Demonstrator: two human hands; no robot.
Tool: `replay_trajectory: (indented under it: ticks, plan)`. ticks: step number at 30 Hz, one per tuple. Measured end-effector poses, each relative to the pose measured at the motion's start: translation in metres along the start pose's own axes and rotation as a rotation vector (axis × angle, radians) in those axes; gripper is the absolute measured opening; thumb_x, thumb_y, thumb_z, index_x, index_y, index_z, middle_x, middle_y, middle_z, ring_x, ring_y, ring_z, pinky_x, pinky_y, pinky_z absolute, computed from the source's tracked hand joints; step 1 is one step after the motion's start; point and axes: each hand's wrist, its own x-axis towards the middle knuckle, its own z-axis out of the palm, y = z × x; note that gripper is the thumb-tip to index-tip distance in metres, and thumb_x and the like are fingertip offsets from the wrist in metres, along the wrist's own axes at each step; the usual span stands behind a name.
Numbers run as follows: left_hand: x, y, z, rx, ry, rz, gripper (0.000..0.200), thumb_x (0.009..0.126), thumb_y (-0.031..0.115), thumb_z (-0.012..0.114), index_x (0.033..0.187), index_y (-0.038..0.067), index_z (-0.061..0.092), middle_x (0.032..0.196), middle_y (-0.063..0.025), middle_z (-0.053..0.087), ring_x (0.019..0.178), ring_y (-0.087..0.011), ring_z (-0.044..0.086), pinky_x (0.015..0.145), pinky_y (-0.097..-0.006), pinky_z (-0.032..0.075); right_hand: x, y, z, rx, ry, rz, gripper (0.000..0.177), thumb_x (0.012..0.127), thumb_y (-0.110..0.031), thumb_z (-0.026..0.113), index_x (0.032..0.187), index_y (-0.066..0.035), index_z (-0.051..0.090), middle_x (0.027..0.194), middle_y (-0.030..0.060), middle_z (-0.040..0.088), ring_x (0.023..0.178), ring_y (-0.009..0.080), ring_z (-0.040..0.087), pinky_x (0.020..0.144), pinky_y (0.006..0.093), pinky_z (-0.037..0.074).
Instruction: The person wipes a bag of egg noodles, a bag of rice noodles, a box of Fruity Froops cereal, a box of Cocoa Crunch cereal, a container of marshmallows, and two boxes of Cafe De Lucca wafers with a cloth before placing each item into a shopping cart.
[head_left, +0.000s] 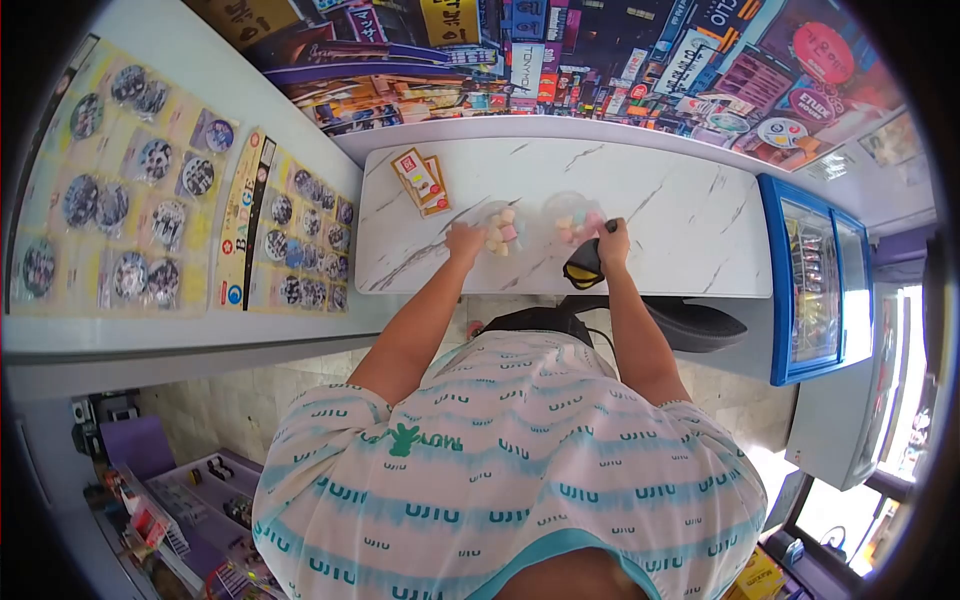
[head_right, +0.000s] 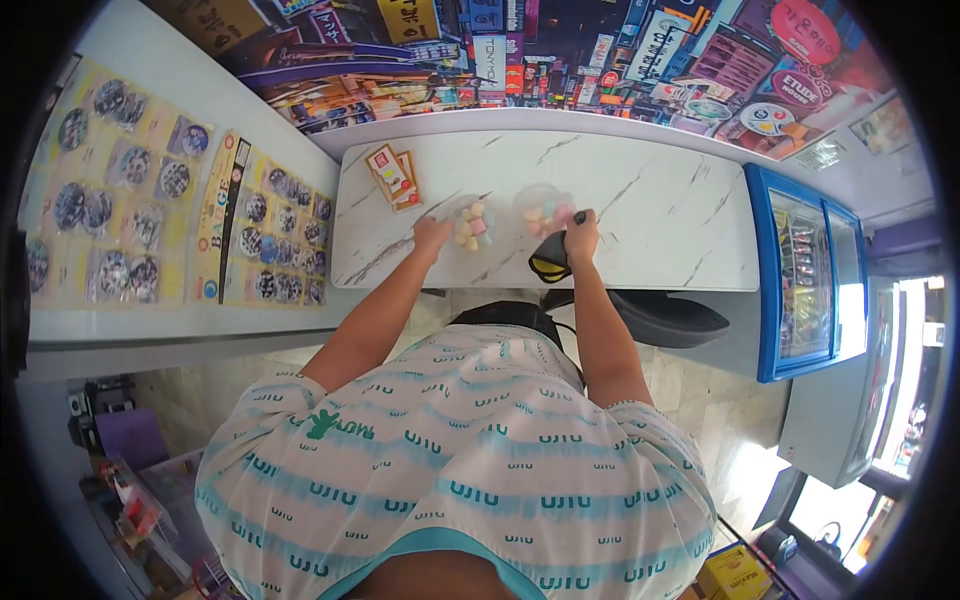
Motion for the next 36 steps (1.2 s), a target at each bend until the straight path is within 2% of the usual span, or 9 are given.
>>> replay_trajectory:
  ticks: [3,6,9,13,17,21,25,35,36]
  plan:
    - [0.0,-0.017,0.008,-0.022,-0.227,-0.243,0.047,0.071,0.029,0.073,0.1,-0.004,0.057,0.086,-0.0154,0.06,0.082,-0.023,0.061,0.06,-0.0381,0.051,-0.006,0.024,0.007,0.072,0.028,0.076,0.025,0.079,-0.019,0.064,0.096,-0.003,0.055,0.086,0.018,0.063,0.081,0.0342,0.06,0.073,0.0397,0.046]
    - [-0.028,0.008,-0.028,-0.313,-0.387,-0.215,0.039,0.072,0.026,0.074,0.094,-0.001,0.056,0.085,-0.0123,0.059,0.078,-0.0217,0.06,0.052,-0.034,0.05,-0.004,0.032,0.004,0.217,-0.106,0.141,0.029,0.08,-0.021,0.063,0.1,-0.002,0.055,0.09,0.02,0.063,0.086,0.0383,0.059,0.075,0.04,0.046]
    - [-0.023,0.008,-0.025,-0.449,-0.376,-0.151,0.033,0.073,0.021,0.073,0.092,0.001,0.054,0.087,-0.0089,0.056,0.074,-0.0202,0.058,0.055,-0.0369,0.054,-0.004,0.024,-0.003,-0.1,-0.031,0.175,0.036,0.081,-0.026,0.062,0.106,-0.001,0.055,0.094,0.0199,0.064,0.091,0.0361,0.061,0.078,0.0398,0.047]
    - [-0.031,0.032,-0.04,-0.751,-0.432,-0.103,0.031,0.075,0.015,0.07,0.096,0.001,0.051,0.09,-0.0077,0.053,0.075,-0.0186,0.056,0.065,-0.0405,0.057,-0.021,-0.059,-0.022,0.26,-0.011,0.065,0.042,0.084,-0.029,0.06,0.116,-0.002,0.052,0.105,0.0193,0.062,0.098,0.0323,0.06,0.085,0.04,0.045]
    - [-0.065,0.087,-0.067,-1.104,-0.49,-0.065,0.028,0.079,0.004,0.06,0.105,0.001,0.049,0.093,-0.0078,0.053,0.082,-0.0196,0.057,0.07,-0.0407,0.057,-0.05,-0.157,0.001,0.368,0.058,-0.422,0.051,0.085,-0.026,0.061,0.127,-0.002,0.046,0.126,0.0231,0.049,0.12,0.031,0.046,0.097,0.0368,0.037]
    - [-0.072,0.137,-0.106,-1.481,-0.547,0.221,0.05,0.081,-0.006,0.052,0.129,0.005,0.044,0.104,-0.0091,0.056,0.09,-0.019,0.06,0.071,-0.0362,0.058,-0.082,-0.184,0.02,0.014,-0.035,-0.943,0.045,0.083,-0.019,0.062,0.124,-0.004,0.05,0.134,0.0181,0.045,0.125,0.0353,0.04,0.101,0.0408,0.034]
    - [-0.084,0.152,-0.155,-1.296,-0.652,0.234,0.059,0.083,-0.006,0.05,0.138,0.009,0.038,0.109,-0.0085,0.057,0.09,-0.0169,0.06,0.069,-0.0345,0.058,-0.071,-0.204,-0.016,-0.205,0.084,-1.149,0.038,0.08,-0.009,0.062,0.117,-0.005,0.057,0.134,0.0115,0.047,0.125,0.0341,0.042,0.101,0.0438,0.035]
    - [-0.089,0.177,-0.175,-1.185,-0.591,0.379,0.054,0.083,-0.007,0.048,0.135,0.006,0.041,0.115,-0.0099,0.058,0.096,-0.0168,0.061,0.077,-0.0359,0.057,-0.084,-0.219,-0.04,-0.073,-0.026,-1.159,0.041,0.08,-0.005,0.06,0.121,-0.003,0.054,0.134,0.0115,0.047,0.126,0.0315,0.042,0.103,0.0433,0.033]
    - [-0.092,0.18,-0.175,-1.221,-0.608,0.357,0.055,0.079,-0.008,0.051,0.132,0.005,0.045,0.105,-0.0079,0.061,0.092,-0.0152,0.062,0.075,-0.0358,0.058,-0.074,-0.215,-0.043,-0.094,0.053,-1.115,0.041,0.079,-0.005,0.061,0.12,-0.004,0.055,0.134,0.0108,0.047,0.126,0.0306,0.041,0.102,0.0423,0.035]
